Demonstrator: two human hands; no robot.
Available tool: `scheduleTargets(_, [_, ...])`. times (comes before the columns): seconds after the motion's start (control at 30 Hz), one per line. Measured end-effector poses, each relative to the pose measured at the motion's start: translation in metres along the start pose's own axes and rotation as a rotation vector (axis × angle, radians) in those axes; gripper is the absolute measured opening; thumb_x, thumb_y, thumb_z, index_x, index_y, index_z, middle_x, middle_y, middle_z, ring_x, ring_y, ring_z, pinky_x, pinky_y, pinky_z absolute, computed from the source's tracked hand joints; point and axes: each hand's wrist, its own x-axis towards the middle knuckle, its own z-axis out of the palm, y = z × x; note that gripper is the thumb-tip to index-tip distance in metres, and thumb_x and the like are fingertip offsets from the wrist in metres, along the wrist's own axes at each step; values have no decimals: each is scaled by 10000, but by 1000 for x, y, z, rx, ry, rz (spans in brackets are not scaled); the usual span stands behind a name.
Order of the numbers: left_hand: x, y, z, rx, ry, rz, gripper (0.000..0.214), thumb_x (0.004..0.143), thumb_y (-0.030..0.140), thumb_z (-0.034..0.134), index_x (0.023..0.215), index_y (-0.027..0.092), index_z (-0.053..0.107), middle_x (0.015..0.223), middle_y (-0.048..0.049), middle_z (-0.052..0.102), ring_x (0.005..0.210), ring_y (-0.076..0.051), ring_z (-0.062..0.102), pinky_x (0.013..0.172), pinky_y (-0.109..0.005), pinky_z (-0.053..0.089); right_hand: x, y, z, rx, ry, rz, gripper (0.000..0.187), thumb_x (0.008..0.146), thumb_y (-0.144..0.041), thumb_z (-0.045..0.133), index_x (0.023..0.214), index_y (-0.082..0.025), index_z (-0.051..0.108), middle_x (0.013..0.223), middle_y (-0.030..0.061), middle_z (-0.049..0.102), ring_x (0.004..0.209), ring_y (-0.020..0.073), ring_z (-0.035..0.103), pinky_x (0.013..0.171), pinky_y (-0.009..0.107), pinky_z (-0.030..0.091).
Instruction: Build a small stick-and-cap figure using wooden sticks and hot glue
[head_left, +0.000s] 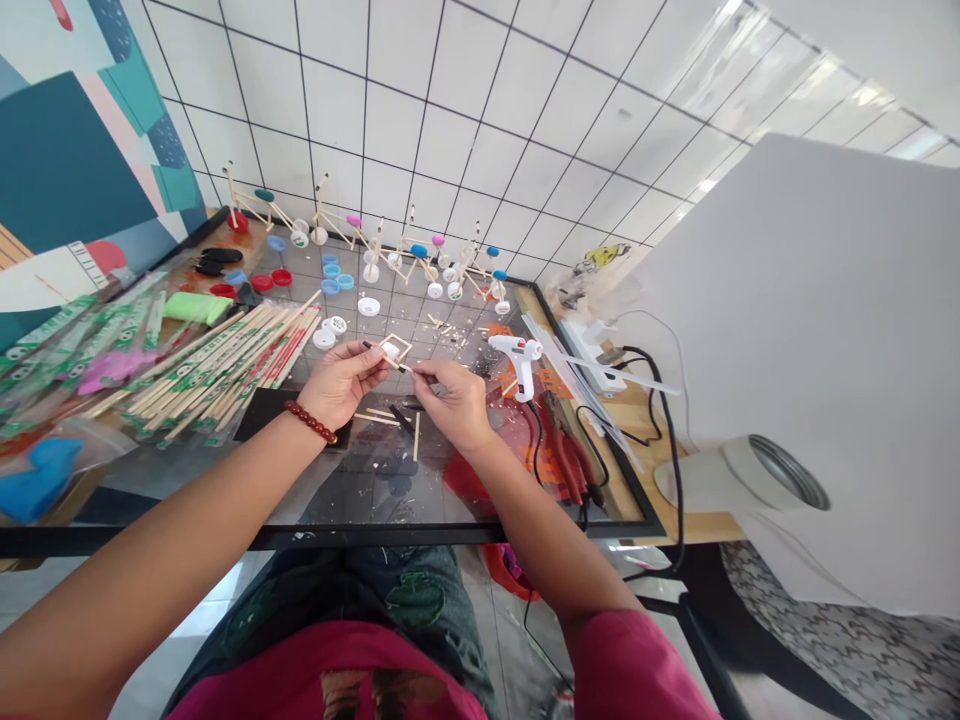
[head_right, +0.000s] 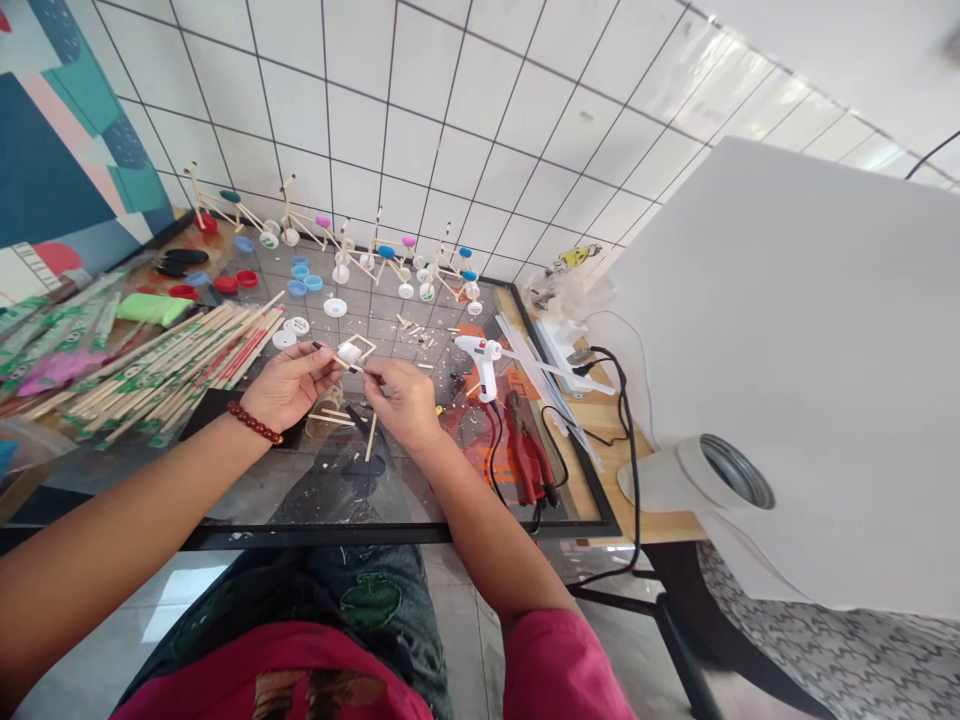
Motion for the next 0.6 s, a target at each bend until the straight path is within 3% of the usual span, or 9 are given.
scheduleTargets(0.17, [0,0,0,-5,5,1,294,648,92,984,675,144,696,674,-7,718,658,-121,708,661,-214,591,-1,3,1,22,16,-8,171,962,-217,650,985,-249,816,974,58,831,878,195,765,909,314,620])
scheduleTargets(0.37, [-1,1,2,-3,8,2,326,610,116,1012,679,149,695,663,9,720,634,-110,710,628,-192,602,-1,7,7,190,105,-114,145,927,-212,651,929,-225,795,892,52,816,801,185,754,814,298,621])
scheduleTargets(0.6, [-3,2,4,-23,18,2,271,633,62,972,655,139,713,651,-6,730,628,-109,717,607,-177,602,1,9,14,296,152,115,140,887,-270,678,942,-207,790,832,33,802,705,167,713,734,296,610])
